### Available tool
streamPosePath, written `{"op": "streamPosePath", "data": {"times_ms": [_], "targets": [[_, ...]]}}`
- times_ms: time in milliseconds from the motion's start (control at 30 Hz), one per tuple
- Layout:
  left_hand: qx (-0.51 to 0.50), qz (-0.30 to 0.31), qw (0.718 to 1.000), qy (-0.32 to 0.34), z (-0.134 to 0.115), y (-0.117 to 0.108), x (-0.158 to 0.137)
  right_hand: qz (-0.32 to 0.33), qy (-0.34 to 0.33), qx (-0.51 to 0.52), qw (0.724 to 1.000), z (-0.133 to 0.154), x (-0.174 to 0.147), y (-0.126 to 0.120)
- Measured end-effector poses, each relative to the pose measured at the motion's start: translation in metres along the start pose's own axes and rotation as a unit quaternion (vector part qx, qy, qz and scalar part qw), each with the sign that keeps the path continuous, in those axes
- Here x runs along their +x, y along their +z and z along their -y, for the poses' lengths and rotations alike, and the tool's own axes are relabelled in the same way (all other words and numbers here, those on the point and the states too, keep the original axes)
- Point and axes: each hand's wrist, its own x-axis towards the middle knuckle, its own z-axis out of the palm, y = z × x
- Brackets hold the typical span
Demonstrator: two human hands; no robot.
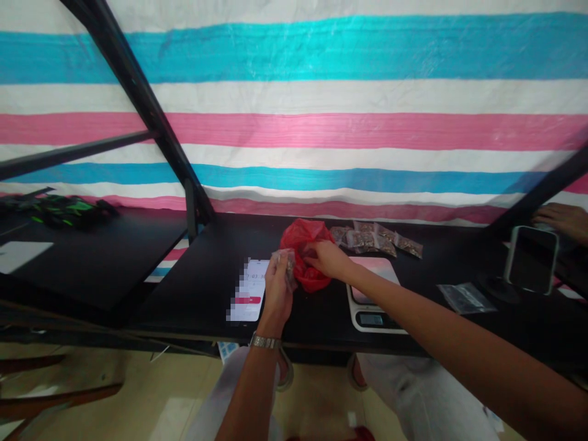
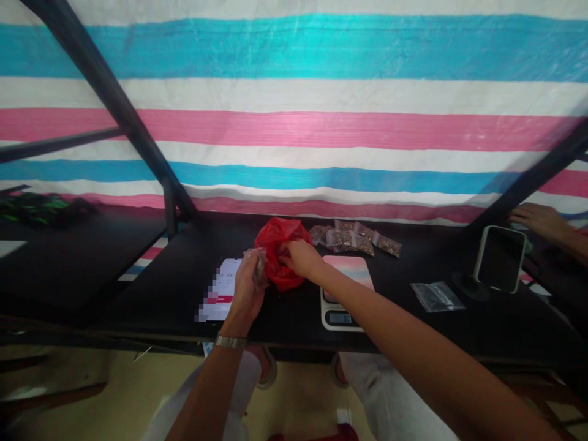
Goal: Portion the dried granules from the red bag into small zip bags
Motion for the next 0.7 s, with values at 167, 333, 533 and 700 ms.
{"op": "streamPosePath", "data": {"times_ms": [167, 333, 533, 700], "targets": [[-0.048, -0.009, 0.999, 0.008, 0.003, -0.007, 0.009, 0.000, 0.002, 0.033, 0.999, 0.007, 0.000, 0.003], [-0.061, -0.022, 0.998, 0.010, -0.001, -0.012, 0.011, 0.002, 0.029, 0.057, 0.998, 0.002, 0.000, 0.001], [-0.068, -0.021, 0.997, -0.018, -0.002, -0.013, 0.008, 0.005, 0.070, 0.056, 0.996, -0.004, -0.003, 0.000], [-0.078, -0.024, 0.996, -0.035, -0.001, -0.008, 0.008, -0.006, 0.095, 0.048, 0.994, 0.002, -0.007, -0.001]]}}
